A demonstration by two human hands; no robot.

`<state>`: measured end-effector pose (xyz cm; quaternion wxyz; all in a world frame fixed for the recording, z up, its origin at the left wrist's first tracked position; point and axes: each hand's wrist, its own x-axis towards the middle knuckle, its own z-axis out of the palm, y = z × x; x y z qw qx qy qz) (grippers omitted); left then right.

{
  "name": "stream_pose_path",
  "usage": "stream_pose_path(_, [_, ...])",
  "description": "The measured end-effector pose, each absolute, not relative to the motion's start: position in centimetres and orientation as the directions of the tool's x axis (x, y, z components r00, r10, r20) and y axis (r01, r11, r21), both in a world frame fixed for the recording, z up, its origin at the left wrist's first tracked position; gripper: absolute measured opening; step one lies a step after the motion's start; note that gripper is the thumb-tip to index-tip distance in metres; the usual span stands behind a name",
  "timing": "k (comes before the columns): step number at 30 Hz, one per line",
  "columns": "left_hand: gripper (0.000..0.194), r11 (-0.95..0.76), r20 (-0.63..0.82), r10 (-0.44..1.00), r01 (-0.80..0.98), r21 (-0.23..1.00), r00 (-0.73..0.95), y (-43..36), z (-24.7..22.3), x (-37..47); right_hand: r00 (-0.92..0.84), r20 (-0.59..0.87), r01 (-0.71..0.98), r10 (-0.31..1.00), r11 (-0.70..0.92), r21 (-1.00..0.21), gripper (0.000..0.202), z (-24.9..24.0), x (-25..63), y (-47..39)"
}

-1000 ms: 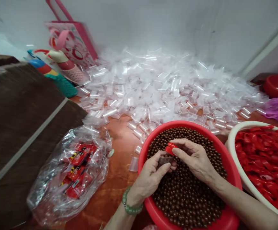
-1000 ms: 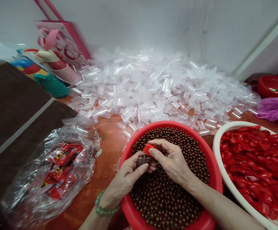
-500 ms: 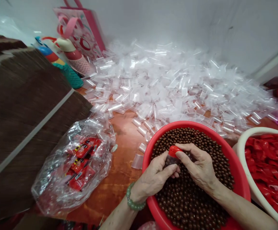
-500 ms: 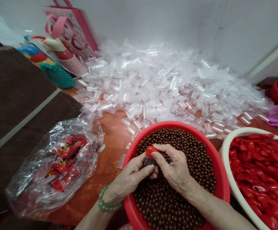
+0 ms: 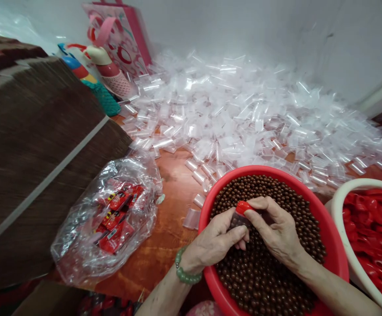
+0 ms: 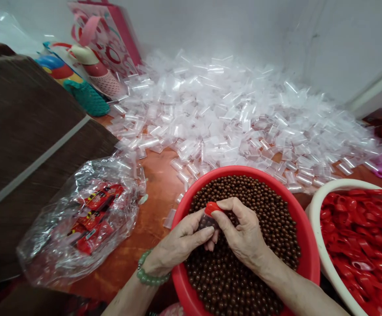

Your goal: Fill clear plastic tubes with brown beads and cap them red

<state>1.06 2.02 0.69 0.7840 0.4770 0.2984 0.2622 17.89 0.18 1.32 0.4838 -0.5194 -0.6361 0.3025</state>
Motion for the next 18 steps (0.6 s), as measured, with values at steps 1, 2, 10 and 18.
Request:
stream_pose_path(1, [0.037, 0.422, -0.223, 0.692, -0.134, 0.897, 0.686, 2.0, 0.6, 1.1, -0.020, 0.305, 0.381, 0.952, 0.289, -0.878, 0.005, 1.3, 18.0, 0.2])
stream_pose_path(2, [0.037, 0.436, -0.230, 0.686, -0.136, 0.890, 0.690, 2.0, 0.5, 1.1, -0.051, 0.301, 0.391, 0.952, 0.296, -0.871, 0.005, 1.4, 18.2, 0.2])
stream_pose_path(10, [0.031, 0.417, -0.272, 0.679, -0.054, 0.907, 0.682, 2.0, 0.2, 1.2, -0.330, 0.395, 0.549, 0.857, 0.515, -0.659, 0.013, 2.2, 19.3, 0.4])
stream_pose_path(18, [0.039, 0.499, -0.277, 0.695, -0.169, 0.850, 0.663, 2.2, 0.1, 1.2, -0.473, 0.347, 0.786, 0.810, 0.566, -0.250, 0.069, 1.5, 18.4, -0.5])
